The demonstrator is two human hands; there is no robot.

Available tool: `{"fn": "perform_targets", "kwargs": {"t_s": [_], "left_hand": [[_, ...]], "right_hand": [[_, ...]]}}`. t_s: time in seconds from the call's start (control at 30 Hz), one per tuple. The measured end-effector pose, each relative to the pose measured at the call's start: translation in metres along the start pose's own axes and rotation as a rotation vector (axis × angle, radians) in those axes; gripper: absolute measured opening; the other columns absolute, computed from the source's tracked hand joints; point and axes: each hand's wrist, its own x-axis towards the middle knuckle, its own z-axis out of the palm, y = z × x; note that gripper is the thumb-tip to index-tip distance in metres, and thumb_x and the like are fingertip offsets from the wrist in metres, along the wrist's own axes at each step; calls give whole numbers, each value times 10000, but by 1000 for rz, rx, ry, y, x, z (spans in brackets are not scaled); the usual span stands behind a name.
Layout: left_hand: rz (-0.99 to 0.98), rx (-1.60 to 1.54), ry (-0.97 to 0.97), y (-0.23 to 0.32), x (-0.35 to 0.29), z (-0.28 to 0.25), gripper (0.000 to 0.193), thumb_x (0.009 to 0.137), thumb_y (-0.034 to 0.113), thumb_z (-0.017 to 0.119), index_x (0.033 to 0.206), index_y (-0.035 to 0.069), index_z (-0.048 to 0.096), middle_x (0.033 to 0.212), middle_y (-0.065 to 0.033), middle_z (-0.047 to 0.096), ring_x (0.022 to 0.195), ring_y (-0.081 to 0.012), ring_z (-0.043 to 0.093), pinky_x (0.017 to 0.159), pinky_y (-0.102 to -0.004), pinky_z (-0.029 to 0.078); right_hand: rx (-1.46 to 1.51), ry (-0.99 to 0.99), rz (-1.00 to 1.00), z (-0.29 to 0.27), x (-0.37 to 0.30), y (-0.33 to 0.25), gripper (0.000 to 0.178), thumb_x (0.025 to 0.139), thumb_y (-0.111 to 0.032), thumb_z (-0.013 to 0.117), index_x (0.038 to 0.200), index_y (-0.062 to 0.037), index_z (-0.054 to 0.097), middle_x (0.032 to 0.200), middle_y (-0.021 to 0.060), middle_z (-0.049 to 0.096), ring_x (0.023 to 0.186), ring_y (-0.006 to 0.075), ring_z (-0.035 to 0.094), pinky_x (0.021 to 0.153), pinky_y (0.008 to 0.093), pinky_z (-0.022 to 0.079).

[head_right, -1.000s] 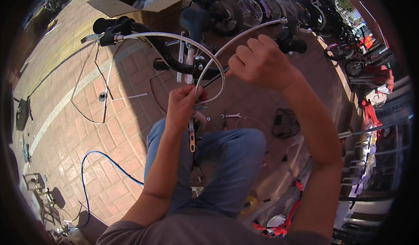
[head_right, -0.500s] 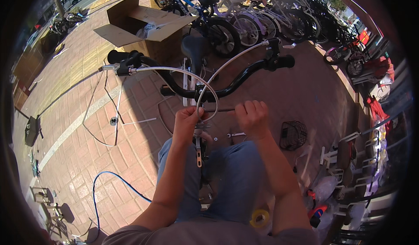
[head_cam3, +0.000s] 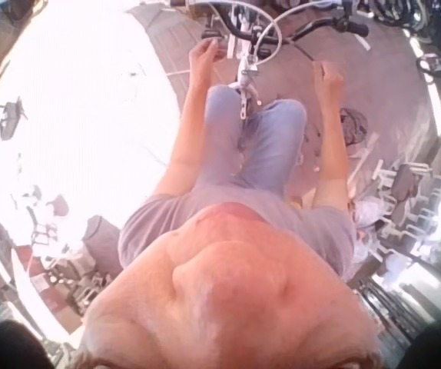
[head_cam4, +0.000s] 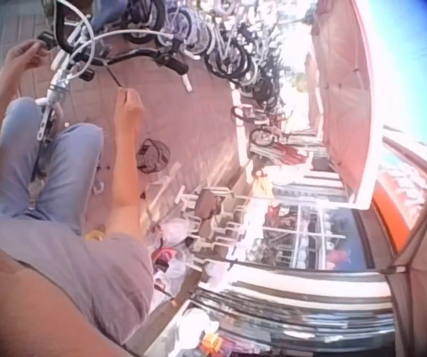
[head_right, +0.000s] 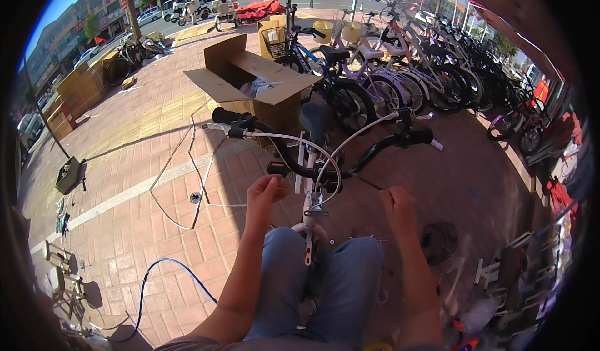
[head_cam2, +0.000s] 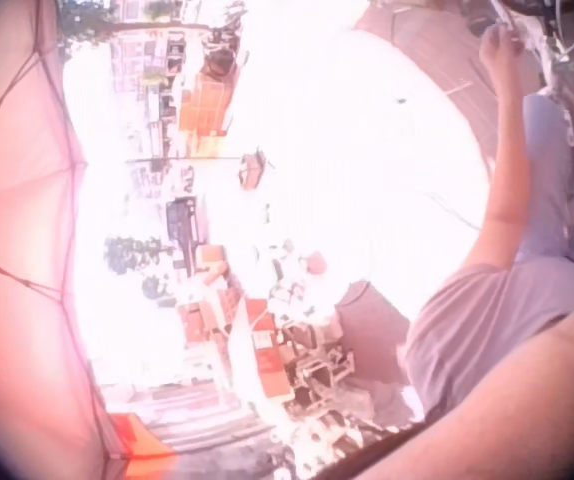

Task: The person assembles a bicycle by routing brake cables through the handlebars and attaching a front basket. They use a wrench to tighten bolts and secure the basket to the handlebar stem.

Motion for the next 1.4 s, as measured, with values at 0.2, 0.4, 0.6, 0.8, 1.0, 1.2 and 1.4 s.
{"fn": "perform_targets", "kwargs": {"t_s": [0.2, 0.4, 0.6, 0.8, 1.0, 1.2, 1.4], "left_hand": [[79, -11, 40, 12, 18, -9, 284, 921, 175, 579, 1151, 8, 579, 927, -53, 662, 788, -111, 620, 730, -255, 500], [201, 16, -56, 19, 25, 14, 353, 906, 196, 601, 1212, 30, 543, 1000, -44, 656, 901, -117, 603, 816, -271, 465], [168, -55, -162, 44, 52, 36, 288, 885, 108, 606, 1139, -19, 555, 990, -74, 631, 916, -134, 591, 853, -270, 452], [117, -354, -108, 47, 81, 59, 184, 901, 189, 621, 900, 21, 547, 649, -36, 543, 546, -135, 531, 533, -272, 449], [30, -316, -118, 51, 86, 60, 218, 903, 222, 628, 835, 71, 486, 510, 12, 364, 401, -110, 365, 405, -270, 326], [33, -211, 68, 55, 87, 70, 186, 872, 161, 648, 886, 21, 526, 491, 19, 348, 383, -105, 323, 389, -270, 306], [-3, -301, 56, 54, 88, 63, 143, 884, 169, 624, 884, 32, 584, 496, 37, 315, 401, -89, 285, 402, -270, 258]], "right_hand": [[-123, -313, 379, 55, -174, 128, 316, 927, -250, 483, 821, 7, 634, 802, 237, 609, 747, 379, 603, 666, 435, 456], [-194, -1070, 741, 82, -240, 184, 336, 880, -242, 563, 1042, 50, 595, 1028, 206, 617, 933, 308, 600, 793, 400, 472], [433, -313, 519, 69, -76, 83, 477, 844, -165, 633, 1265, 24, 510, 1136, 93, 609, 1012, 167, 579, 863, 314, 473], [1151, -67, 492, 63, 61, -37, 227, 881, -139, 619, 1075, -50, 543, 925, 40, 609, 831, 133, 584, 717, 254, 448], [1411, 23, 732, 74, 88, -45, 444, 897, -375, 623, 619, -149, 362, 509, -26, 316, 437, 119, 326, 442, 284, 266], [1263, 101, 866, 80, 94, -56, 436, 895, -355, 619, 607, -157, 359, 491, -24, 291, 447, 120, 316, 475, 293, 281], [1286, 199, 875, 90, 94, -59, 474, 876, -365, 646, 577, -162, 339, 485, -20, 282, 440, 136, 300, 483, 307, 266]]}}
